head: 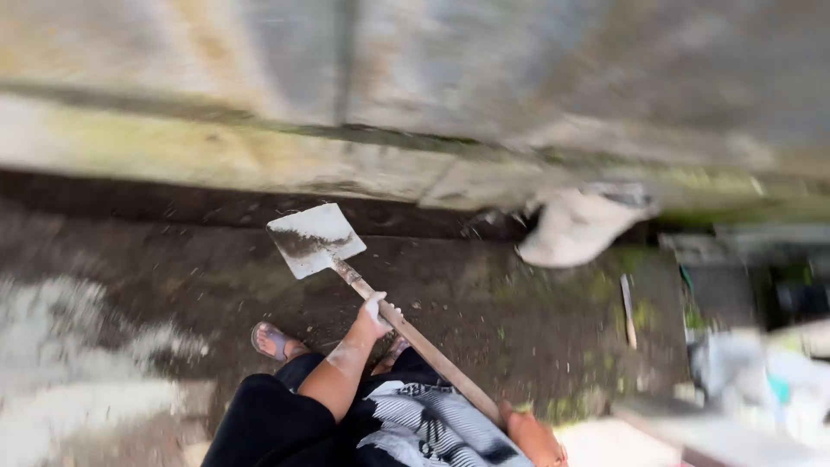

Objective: Opening a bag of cement and using a shovel to distribute the powder into a trench.

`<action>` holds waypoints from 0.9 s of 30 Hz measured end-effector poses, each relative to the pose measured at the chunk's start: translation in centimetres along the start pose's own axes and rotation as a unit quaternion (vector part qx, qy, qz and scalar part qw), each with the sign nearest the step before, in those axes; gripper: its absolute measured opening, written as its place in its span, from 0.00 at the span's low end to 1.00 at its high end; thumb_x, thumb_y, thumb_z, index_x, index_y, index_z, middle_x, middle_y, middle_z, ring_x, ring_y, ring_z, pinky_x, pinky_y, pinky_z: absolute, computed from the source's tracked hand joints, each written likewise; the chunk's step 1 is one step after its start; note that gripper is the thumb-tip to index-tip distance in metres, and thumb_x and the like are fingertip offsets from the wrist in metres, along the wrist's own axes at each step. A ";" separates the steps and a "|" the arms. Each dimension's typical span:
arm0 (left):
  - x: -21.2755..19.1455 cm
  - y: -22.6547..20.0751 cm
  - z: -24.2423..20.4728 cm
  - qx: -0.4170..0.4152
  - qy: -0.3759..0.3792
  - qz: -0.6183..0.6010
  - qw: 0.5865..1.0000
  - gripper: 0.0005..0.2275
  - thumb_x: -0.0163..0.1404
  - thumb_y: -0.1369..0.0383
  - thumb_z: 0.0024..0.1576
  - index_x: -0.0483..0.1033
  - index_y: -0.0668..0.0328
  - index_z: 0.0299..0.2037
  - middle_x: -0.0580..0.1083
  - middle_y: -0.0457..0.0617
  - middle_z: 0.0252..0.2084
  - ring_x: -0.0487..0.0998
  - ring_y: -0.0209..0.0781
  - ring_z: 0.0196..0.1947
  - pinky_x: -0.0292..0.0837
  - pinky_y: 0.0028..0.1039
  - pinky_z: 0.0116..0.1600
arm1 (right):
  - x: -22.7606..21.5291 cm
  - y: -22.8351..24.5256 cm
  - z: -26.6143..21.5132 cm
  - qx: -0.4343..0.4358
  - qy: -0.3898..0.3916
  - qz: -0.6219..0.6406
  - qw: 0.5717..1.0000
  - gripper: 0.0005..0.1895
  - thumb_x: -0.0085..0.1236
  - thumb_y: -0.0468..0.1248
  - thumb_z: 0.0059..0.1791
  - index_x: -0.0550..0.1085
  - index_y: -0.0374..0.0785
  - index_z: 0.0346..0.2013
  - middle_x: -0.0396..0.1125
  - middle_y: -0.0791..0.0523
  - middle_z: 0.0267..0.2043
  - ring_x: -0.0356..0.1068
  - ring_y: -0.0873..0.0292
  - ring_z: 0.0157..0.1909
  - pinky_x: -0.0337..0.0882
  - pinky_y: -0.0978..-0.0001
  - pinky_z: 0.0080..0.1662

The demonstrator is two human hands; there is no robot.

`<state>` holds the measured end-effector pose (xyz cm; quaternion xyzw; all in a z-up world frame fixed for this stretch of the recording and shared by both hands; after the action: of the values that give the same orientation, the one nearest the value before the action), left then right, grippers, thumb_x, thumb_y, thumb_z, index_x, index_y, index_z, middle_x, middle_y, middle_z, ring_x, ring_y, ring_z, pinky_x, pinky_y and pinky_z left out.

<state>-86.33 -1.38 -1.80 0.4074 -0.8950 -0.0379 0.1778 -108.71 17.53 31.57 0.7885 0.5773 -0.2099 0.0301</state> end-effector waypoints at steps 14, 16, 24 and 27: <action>20.7 35.4 11.1 -0.103 -0.097 0.394 0.908 0.17 0.50 0.72 0.54 0.63 0.62 0.52 0.70 0.58 0.42 0.79 0.59 0.43 0.78 0.52 0.50 | 3.9 -28.5 -8.6 0.154 0.013 0.337 0.929 0.20 0.56 0.57 0.51 0.68 0.60 0.55 0.75 0.49 0.46 0.76 0.45 0.54 0.69 0.49 0.52; 24.4 39.8 14.8 -0.162 -0.013 0.378 0.911 0.09 0.57 0.67 0.55 0.71 0.59 0.38 0.71 0.53 0.27 0.80 0.56 0.36 0.81 0.50 0.47 | 3.4 -34.0 -7.6 0.157 0.011 0.335 0.929 0.22 0.52 0.66 0.51 0.66 0.55 0.42 0.76 0.56 0.43 0.77 0.49 0.49 0.70 0.56 0.48; 44.0 53.4 23.0 -0.115 -0.038 0.291 0.949 0.14 0.56 0.57 0.59 0.66 0.52 0.45 0.65 0.47 0.36 0.71 0.43 0.31 0.77 0.37 0.38 | -8.8 -54.5 -3.7 0.201 -0.010 0.275 0.940 0.25 0.57 0.67 0.47 0.70 0.65 0.53 0.64 0.68 0.62 0.73 0.65 0.61 0.76 0.71 0.55; 50.0 57.7 20.9 -0.113 -0.032 0.302 0.946 0.13 0.52 0.58 0.63 0.65 0.59 0.44 0.65 0.49 0.37 0.72 0.42 0.33 0.78 0.36 0.43 | -12.0 -63.8 -3.1 0.329 0.080 0.199 0.920 0.30 0.58 0.72 0.45 0.65 0.82 0.61 0.76 0.69 0.55 0.77 0.66 0.61 0.78 0.72 0.55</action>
<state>-165.17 -1.76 5.28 0.0939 -0.9711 -0.0965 0.1972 -169.63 28.85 51.18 0.8669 0.3076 -0.3134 -0.2359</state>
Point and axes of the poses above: each hand's wrist, its own z-axis towards the middle knuckle, its own x-axis out of the palm, y = z × x, the point moved 2 cm from there along z, towards the middle knuckle
